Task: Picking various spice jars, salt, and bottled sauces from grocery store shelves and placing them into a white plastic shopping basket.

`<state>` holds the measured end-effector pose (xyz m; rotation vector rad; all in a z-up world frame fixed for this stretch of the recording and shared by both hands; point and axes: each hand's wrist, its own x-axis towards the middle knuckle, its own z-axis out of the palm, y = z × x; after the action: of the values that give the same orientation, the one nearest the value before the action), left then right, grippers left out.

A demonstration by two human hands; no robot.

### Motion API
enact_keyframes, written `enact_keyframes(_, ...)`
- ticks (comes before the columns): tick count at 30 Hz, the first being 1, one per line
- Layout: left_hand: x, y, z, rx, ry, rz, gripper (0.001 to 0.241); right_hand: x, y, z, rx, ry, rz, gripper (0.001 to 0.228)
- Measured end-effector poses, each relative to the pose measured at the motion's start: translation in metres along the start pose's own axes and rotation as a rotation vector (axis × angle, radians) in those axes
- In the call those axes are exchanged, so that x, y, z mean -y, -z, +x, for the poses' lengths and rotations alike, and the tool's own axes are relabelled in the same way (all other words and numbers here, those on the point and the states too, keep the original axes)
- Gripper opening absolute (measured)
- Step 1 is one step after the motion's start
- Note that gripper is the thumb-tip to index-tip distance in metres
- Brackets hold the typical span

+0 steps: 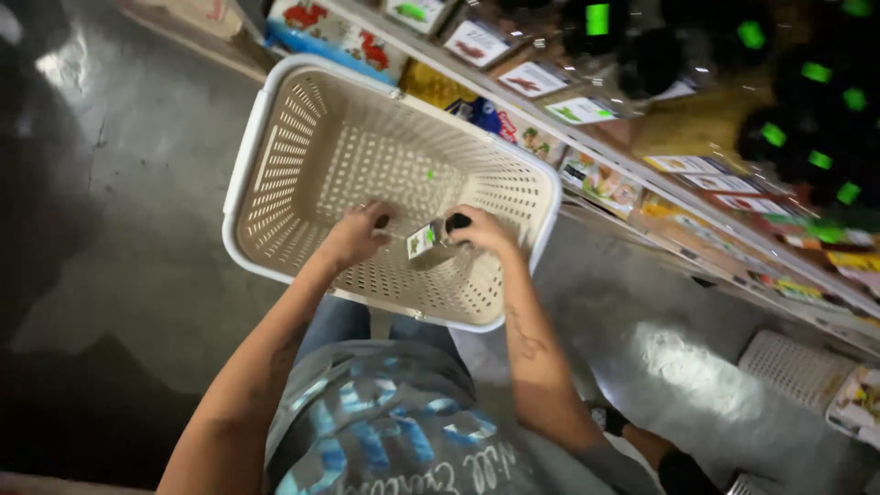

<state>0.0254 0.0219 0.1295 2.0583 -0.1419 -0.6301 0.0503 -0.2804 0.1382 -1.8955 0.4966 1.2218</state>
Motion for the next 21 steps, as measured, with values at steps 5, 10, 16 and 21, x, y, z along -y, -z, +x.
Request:
enact_keyframes(5, -0.058, 0.005, 0.016, 0.198, -0.385, 0.113, 0.075, 0.024, 0.060, -0.124, 0.079, 0.459, 0.151, 0.068)
enact_keyframes(10, -0.134, 0.014, 0.025, 0.494, -0.264, -0.248, 0.089, 0.043, 0.094, -0.200, 0.074, 0.577, 0.290, 0.070)
enact_keyframes(16, -0.210, 0.014, 0.017, 0.646, -0.296, -0.258, 0.095, 0.039, 0.110, -0.235, 0.016, 0.726, 0.272, 0.070)
enact_keyframes(21, -0.207, 0.001, 0.022, 0.582, -0.301, -0.256, 0.096, 0.041, 0.093, -0.223, -0.059, 0.811, 0.321, 0.066)
